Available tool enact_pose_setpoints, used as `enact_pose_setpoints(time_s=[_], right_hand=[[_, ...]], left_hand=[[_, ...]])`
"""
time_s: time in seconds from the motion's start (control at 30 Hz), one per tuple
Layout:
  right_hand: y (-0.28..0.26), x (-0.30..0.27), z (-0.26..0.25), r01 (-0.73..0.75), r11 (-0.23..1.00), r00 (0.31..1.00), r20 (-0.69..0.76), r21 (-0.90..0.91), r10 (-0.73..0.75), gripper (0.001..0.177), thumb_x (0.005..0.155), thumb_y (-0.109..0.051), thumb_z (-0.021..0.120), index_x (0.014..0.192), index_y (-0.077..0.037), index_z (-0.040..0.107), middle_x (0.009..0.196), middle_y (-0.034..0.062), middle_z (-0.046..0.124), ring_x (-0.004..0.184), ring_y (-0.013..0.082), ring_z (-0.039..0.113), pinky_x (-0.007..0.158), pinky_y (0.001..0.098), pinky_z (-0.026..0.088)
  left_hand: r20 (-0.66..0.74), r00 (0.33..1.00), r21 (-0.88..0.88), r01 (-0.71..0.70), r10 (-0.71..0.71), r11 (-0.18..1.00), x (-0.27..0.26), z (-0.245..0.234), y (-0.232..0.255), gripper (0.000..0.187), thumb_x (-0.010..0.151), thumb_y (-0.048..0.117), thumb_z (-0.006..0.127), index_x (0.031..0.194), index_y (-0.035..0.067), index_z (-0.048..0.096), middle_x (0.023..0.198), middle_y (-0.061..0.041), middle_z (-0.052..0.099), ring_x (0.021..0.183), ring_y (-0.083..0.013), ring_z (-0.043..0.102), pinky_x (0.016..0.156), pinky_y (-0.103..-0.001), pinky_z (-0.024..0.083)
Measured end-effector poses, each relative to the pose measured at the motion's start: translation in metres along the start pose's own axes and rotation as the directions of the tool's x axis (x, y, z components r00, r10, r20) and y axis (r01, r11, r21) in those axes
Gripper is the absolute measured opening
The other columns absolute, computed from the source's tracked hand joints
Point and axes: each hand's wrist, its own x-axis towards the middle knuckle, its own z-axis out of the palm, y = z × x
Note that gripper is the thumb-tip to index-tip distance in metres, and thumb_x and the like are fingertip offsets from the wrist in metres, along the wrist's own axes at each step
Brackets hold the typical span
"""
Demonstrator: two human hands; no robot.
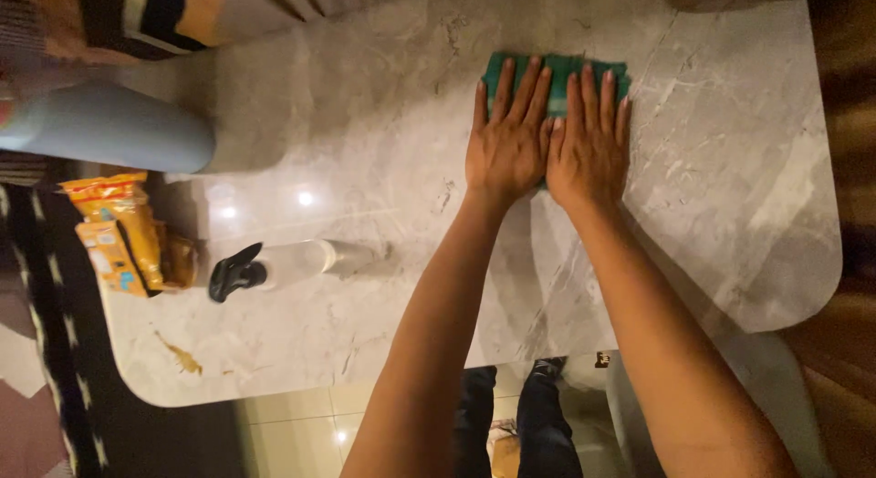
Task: The recorder folds a green checkered cloth and organizes snack packets and a spray bottle on a marble table.
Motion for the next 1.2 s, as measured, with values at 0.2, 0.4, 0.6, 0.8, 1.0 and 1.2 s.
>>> enact_pose_setpoints(time_s=[0.2, 0.4, 0.6, 0.8, 1.0, 1.2], right_hand=[[-0.012, -0.048, 0.009, 0.006, 0.999, 1.0, -0.021, -0.041, -0.007, 0.058, 0.11, -0.026, 0.034, 0.163, -0.002, 0.027, 0.171, 0.0144, 0.021, 0.158, 0.0333, 0.013, 0.127, 0.0525, 0.006], [-0.021, -0.08, 0.006, 0.034, 0.999, 0.999, -0.032, -0.003, -0.034, 0.058, 0.11, -0.026, 0.035, 0.162, -0.001, 0.027, 0.17, 0.0173, 0.022, 0.158, 0.0356, 0.015, 0.127, 0.0542, 0.008], [-0.029, -0.12, 0.01, 0.034, 0.999, 0.999, -0.032, -0.035, -0.035, 0.06, 0.108, -0.029, 0.037, 0.161, -0.003, 0.028, 0.17, 0.0132, 0.023, 0.158, 0.034, 0.015, 0.126, 0.0537, 0.01], [-0.039, -0.154, 0.011, 0.032, 0.999, 0.999, 0.004, -0.039, -0.032, 0.06, 0.106, -0.029, 0.038, 0.16, -0.003, 0.028, 0.169, 0.0131, 0.022, 0.157, 0.0324, 0.014, 0.125, 0.0531, 0.01], [-0.044, -0.185, 0.004, 0.082, 0.996, 0.996, 0.046, -0.039, -0.08, 0.059, 0.108, -0.029, 0.038, 0.16, -0.005, 0.028, 0.17, 0.01, 0.021, 0.159, 0.0307, 0.014, 0.128, 0.0528, 0.01], [-0.043, -0.211, 0.002, 0.147, 0.989, 0.989, 0.027, 0.007, -0.147, 0.061, 0.106, -0.029, 0.041, 0.159, -0.001, 0.031, 0.169, 0.0125, 0.022, 0.157, 0.0334, 0.016, 0.125, 0.0539, 0.013]], left_hand=[[-0.069, 0.998, -0.073, -0.001, -0.004, 0.997, -0.049, 0.005, -0.001, 0.061, 0.108, 0.044, 0.03, 0.163, 0.018, 0.027, 0.172, 0.001, 0.02, 0.16, -0.0244, 0.013, 0.13, -0.05, 0.009], [-0.114, 0.993, -0.117, -0.007, -0.006, 0.993, -0.084, 0.008, 0.002, 0.061, 0.107, 0.041, 0.034, 0.162, 0.015, 0.031, 0.17, -0.001, 0.023, 0.159, -0.0262, 0.015, 0.129, -0.052, 0.01], [-0.086, 0.996, -0.149, -0.008, -0.005, 0.989, -0.126, 0.001, 0.007, 0.062, 0.105, 0.039, 0.037, 0.161, 0.013, 0.033, 0.171, -0.002, 0.023, 0.159, -0.0284, 0.016, 0.128, -0.054, 0.011], [-0.087, 0.996, -0.124, -0.006, -0.005, 0.992, -0.164, 0.005, 0.009, 0.061, 0.106, 0.039, 0.036, 0.16, 0.011, 0.032, 0.17, -0.005, 0.022, 0.157, -0.0302, 0.014, 0.126, -0.054, 0.01], [-0.038, 0.997, -0.114, 0.064, -0.069, 0.991, -0.2, -0.006, 0.018, 0.061, 0.106, 0.038, 0.035, 0.162, 0.012, 0.032, 0.171, -0.003, 0.021, 0.16, -0.0288, 0.014, 0.128, -0.054, 0.01], [-0.044, 0.999, -0.162, 0.016, -0.023, 0.987, -0.227, 0.008, 0.013, 0.063, 0.106, 0.041, 0.044, 0.16, 0.01, 0.033, 0.17, -0.005, 0.023, 0.157, -0.0306, 0.016, 0.126, -0.056, 0.014]])
